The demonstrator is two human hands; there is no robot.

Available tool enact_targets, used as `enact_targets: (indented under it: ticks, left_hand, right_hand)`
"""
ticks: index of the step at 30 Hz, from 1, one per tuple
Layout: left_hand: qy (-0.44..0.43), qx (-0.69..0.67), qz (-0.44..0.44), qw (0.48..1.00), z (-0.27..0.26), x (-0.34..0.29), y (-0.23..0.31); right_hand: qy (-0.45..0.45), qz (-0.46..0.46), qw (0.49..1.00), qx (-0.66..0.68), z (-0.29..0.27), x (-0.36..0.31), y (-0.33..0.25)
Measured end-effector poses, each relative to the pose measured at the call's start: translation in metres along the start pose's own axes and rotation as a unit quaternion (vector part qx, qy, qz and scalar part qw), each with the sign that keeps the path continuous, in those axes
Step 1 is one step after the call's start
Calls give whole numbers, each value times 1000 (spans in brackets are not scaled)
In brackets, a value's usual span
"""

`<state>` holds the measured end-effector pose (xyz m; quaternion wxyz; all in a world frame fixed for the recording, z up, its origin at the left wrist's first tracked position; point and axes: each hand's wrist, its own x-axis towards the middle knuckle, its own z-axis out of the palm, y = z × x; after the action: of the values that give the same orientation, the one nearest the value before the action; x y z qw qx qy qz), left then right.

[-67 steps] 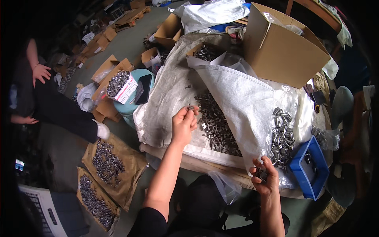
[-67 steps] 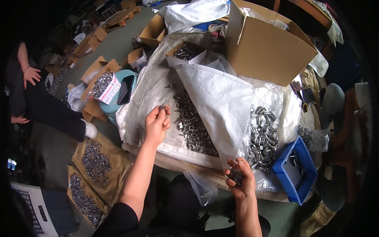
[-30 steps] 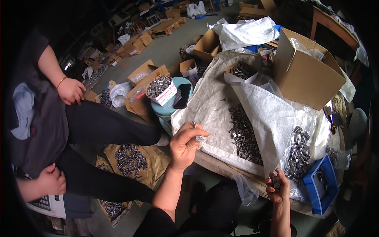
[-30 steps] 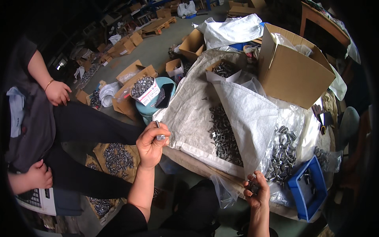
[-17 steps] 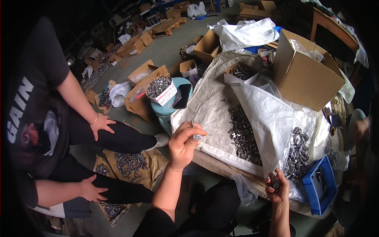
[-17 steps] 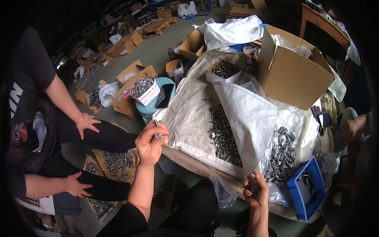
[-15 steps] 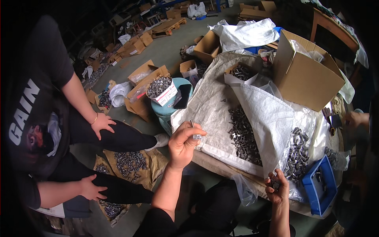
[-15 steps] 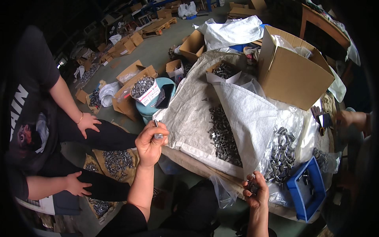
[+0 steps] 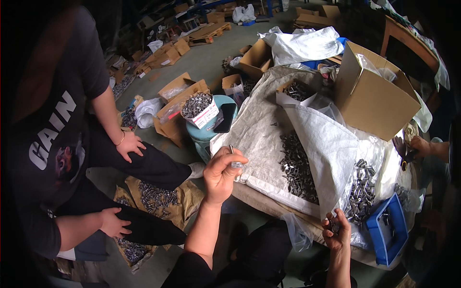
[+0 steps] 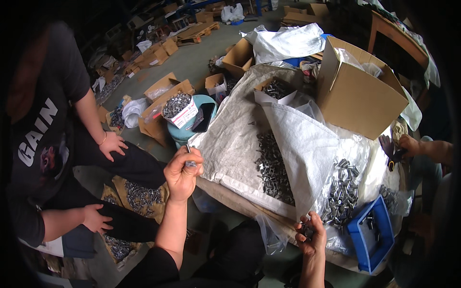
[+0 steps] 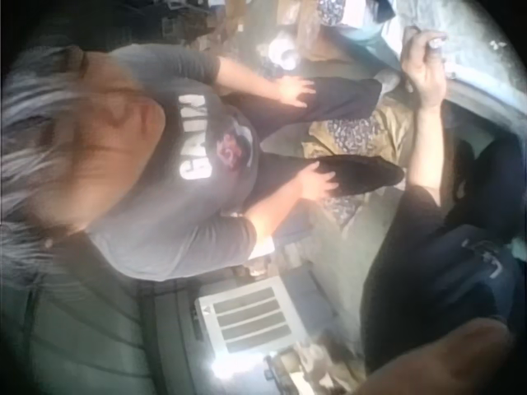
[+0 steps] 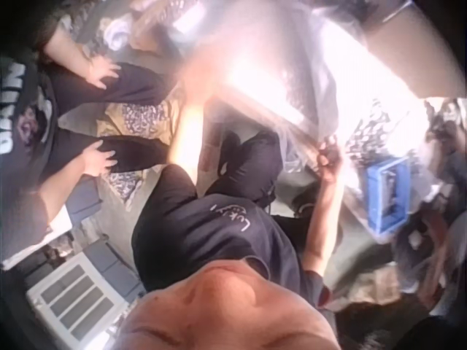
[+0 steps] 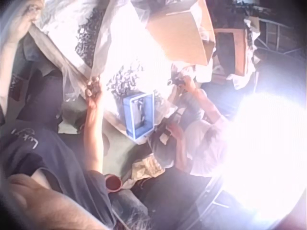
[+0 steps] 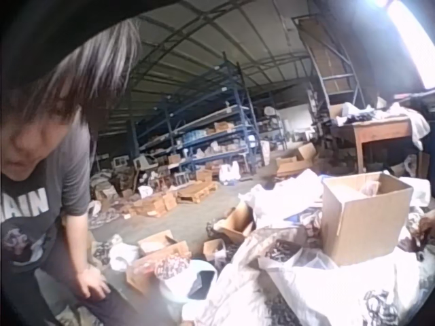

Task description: The person picks up metal bolts and fittings from a table and connects them together by hand. The person then pulls back a white fabric sack to uncover smaller metal hardware and fits additional metal pieces together.

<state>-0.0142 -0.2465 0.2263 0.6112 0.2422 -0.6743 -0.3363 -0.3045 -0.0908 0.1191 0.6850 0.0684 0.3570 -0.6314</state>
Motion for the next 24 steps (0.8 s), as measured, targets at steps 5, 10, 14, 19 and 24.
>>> enact_targets:
  ticks: [5, 10, 14, 19, 24]
  left_hand:
    - [9, 5, 0, 1000, 0, 0, 3]
    - [10, 39, 19, 999, -2, 1, 2]
    - [17, 37, 14, 999, -1, 2, 3]
    - [21, 32, 13, 999, -1, 2, 2]
    - [13, 40, 26, 999, -4, 2, 0]
  right_hand:
    - [0, 0, 1000, -5, 0, -1, 0]
    - [2, -4, 1000, -7, 3, -2, 1]
    - [-1, -4, 1000, -9, 5, -2, 2]
    - [-3, -5, 1000, -9, 5, -1, 3]
    - [-12, 3, 1000, -3, 4, -1, 3]
